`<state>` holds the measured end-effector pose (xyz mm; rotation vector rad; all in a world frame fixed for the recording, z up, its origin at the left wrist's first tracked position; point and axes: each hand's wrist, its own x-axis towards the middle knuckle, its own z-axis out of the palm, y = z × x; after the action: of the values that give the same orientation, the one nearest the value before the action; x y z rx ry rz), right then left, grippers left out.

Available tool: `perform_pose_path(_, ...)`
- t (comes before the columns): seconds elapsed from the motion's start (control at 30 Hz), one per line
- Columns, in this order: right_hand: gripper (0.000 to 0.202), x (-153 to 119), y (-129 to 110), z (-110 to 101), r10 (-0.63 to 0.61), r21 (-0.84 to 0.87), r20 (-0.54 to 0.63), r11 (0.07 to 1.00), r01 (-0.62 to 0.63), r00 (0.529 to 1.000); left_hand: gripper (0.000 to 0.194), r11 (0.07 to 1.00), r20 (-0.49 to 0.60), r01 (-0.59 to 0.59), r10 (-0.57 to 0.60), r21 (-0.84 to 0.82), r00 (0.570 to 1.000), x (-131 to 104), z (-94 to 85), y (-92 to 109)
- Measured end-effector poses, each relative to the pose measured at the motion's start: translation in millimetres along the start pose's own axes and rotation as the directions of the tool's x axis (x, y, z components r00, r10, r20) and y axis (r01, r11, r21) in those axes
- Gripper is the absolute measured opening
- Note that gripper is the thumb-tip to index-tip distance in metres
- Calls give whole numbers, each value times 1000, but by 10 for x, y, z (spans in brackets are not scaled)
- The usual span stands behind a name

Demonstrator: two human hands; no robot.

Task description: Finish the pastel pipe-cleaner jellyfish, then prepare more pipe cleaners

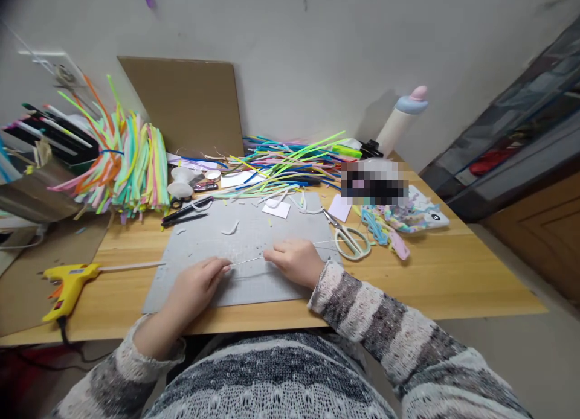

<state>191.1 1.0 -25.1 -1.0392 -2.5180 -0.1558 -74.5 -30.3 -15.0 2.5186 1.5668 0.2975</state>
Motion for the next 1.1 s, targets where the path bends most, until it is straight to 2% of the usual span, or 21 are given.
perform_pose_path(0.1,24,14,-30,17,39,-18,36,999,-38,999,30,984,44,110,-105,-139,994,19,21,29)
perform_pose_path(0.2,23,59,-78,7,32,13,34,999,-33,999,30,975,65,162,-154,-152,986,66,10,99)
perform_pose_path(0.33,23,117,-189,8,-58,66,6,996,57,998,28,980,92,107,-93,-165,991,144,-23,265)
perform_pose_path(0.43,22,129,-254,4,-87,101,13,991,85,996,28,994,102,34,-24,-101,995,178,-24,371)
perform_pose_path(0.53,19,123,-235,-25,-9,140,76,990,-2,997,26,1000,55,-9,8,14,998,173,-1,371)
perform_pose_path(0.6,20,111,-175,-42,79,166,121,981,-99,990,26,997,10,14,-15,77,1000,156,13,311)
perform_pose_path(0.67,21,93,-102,-46,161,195,144,963,-188,976,27,995,-30,67,-65,73,997,137,16,226)
perform_pose_path(0.77,21,67,-25,-36,225,251,164,932,-262,960,27,979,-60,134,-145,-152,988,118,-8,116)
perform_pose_path(0.87,20,73,-34,-33,228,262,206,924,-278,952,26,869,24,236,-251,-435,968,114,-47,82)
perform_pose_path(0.97,20,121,-117,-38,188,231,216,944,-238,958,26,805,95,307,-302,-508,949,120,-63,140)
perform_pose_path(1.1,22,183,-229,-23,82,263,193,956,-133,978,24,804,126,264,-233,-533,964,145,-24,267)
